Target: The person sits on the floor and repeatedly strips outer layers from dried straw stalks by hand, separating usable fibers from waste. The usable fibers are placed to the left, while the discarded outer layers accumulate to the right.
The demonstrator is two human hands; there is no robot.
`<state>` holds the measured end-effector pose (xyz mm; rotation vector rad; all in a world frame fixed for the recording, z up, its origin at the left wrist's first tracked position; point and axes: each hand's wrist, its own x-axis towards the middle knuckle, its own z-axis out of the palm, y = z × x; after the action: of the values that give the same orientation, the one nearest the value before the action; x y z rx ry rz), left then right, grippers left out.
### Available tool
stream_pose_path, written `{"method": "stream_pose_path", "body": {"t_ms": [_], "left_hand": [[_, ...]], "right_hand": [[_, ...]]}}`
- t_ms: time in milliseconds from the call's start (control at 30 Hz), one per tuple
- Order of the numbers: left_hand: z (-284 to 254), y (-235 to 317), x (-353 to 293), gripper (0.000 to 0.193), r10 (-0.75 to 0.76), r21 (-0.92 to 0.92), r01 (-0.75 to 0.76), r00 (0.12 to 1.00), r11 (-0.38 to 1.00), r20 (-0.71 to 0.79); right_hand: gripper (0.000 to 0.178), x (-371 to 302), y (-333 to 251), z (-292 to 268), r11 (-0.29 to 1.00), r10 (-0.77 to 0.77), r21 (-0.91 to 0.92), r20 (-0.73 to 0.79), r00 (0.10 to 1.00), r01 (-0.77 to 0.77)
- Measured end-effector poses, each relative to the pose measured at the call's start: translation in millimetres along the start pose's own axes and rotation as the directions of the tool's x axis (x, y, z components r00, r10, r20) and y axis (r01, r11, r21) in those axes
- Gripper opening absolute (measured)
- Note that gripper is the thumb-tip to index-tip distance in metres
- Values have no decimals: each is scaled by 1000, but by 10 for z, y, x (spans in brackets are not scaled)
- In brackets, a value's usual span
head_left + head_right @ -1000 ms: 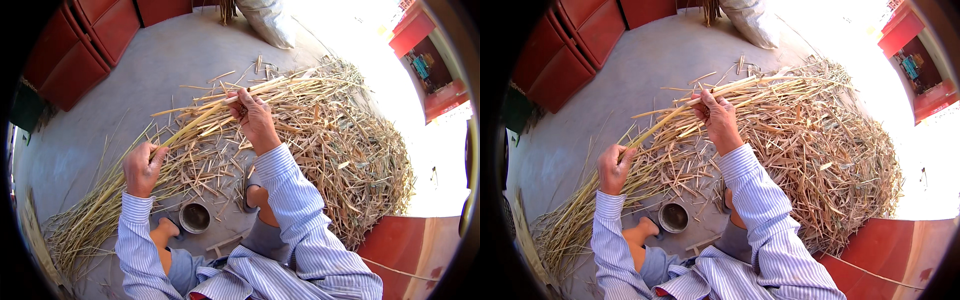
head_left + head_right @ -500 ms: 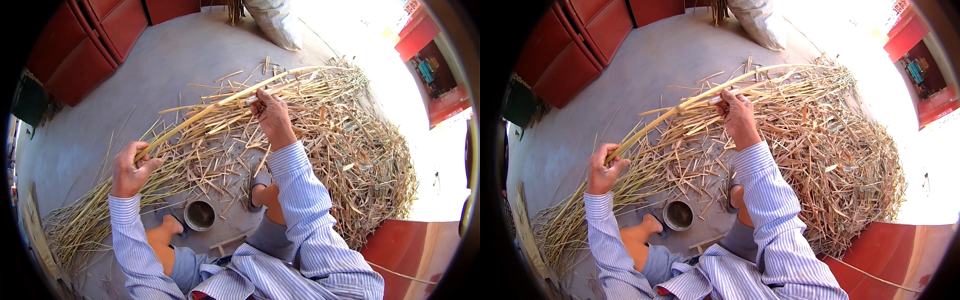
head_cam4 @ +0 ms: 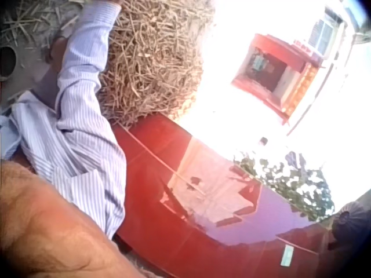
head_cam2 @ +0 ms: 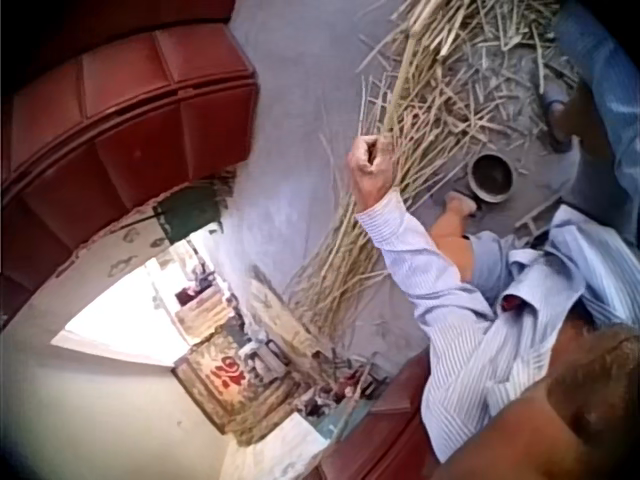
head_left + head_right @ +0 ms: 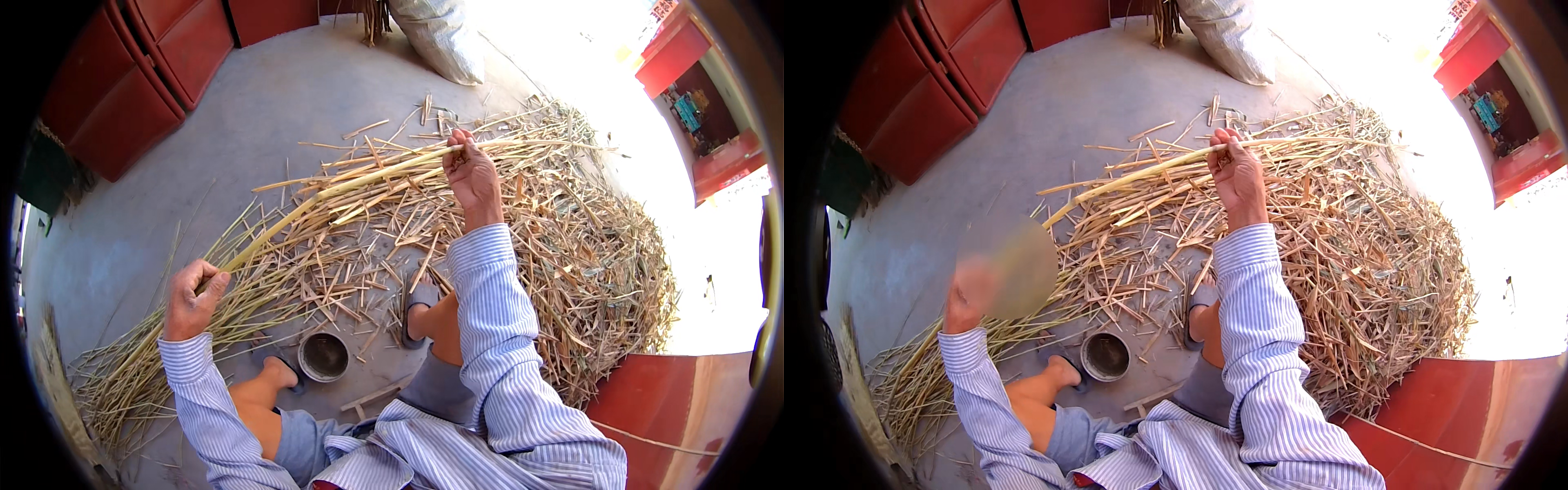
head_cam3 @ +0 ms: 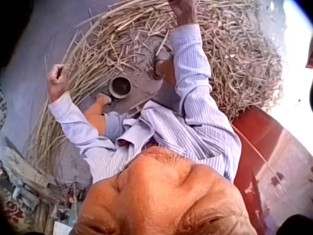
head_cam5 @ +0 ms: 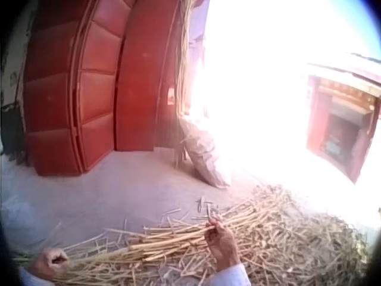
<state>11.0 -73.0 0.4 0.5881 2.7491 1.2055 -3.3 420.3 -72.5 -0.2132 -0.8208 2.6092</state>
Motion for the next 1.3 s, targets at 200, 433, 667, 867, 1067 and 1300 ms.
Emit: {"method": "stream_pose_path", "body": {"t_ms": [200, 433, 667, 867, 1067, 1300], "left_hand": [[348, 84, 197, 28, 123, -156, -174, 948, 972, -293], [682, 532, 367, 24, 578, 467, -397, 735, 790, -354], [577, 475, 123, 27, 653, 552, -432, 694, 714, -302], [312, 368, 68, 35, 149, 255, -42, 896, 966, -418], [-427, -350, -135, 48, -232, -56, 226, 954, 973, -190], [113, 303, 97, 28, 125, 301, -80, 983, 950, -131]], "right_hand": [[18, -262, 401, 520, 979, 202, -55, 121, 972, -196], [16, -335, 651, 749, 981, 163, -99, -73, 984, -169], [22, -249, 677, 578, 904, 353, -195, -167, 921, -382], [18, -298, 660, 715, 940, 279, -213, 32, 960, -266], [18, -70, 300, 431, 995, -81, -67, -131, 988, 72], [22, -428, 668, 660, 973, 211, -108, 70, 975, -202]]}}
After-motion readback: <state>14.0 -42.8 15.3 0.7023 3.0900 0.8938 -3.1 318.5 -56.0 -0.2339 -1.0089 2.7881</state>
